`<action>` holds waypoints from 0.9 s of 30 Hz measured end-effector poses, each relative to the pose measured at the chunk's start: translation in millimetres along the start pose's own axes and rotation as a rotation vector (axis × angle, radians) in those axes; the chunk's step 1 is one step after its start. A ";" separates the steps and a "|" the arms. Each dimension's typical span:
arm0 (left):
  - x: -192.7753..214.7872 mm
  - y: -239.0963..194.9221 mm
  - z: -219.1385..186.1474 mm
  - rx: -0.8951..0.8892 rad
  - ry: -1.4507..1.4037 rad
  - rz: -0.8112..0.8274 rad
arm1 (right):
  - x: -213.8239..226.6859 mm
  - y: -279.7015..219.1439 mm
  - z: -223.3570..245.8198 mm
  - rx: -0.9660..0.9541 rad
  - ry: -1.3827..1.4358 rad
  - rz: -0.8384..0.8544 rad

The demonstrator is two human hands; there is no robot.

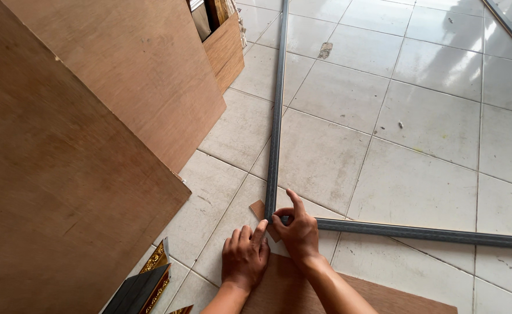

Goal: The person assembles a metal frame on the floor by inserting small metal pieces into the corners and securing them with a hammer. They also apply glue to the joints and use a green plastic bottle to pour small metal pieces into their hand.

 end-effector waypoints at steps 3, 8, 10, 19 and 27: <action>3.4 -0.3 -1.2 -0.001 -0.006 0.001 | 0.3 -0.3 -0.7 0.021 0.011 0.002; 3.2 -0.3 -1.3 0.012 -0.002 0.011 | 2.4 -2.5 -0.4 0.022 0.032 0.014; 2.9 0.4 -0.2 0.016 -0.001 0.021 | 1.3 -1.9 1.2 0.005 0.046 0.024; 0.8 -1.0 -1.0 0.008 0.032 -0.028 | 7.0 3.4 8.3 0.019 -0.076 0.089; 0.9 -0.5 -0.8 0.003 0.011 -0.005 | 5.0 -3.1 -9.0 0.227 0.037 -0.051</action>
Point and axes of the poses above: each hand's wrist, its own y-axis towards the middle knuckle, its own x-axis out of the back of the hand, z = x × y, the point moved 2 cm from there along y, towards the middle knuckle, and after that the axes turned 14 degrees about z, right-handed, at the moved point
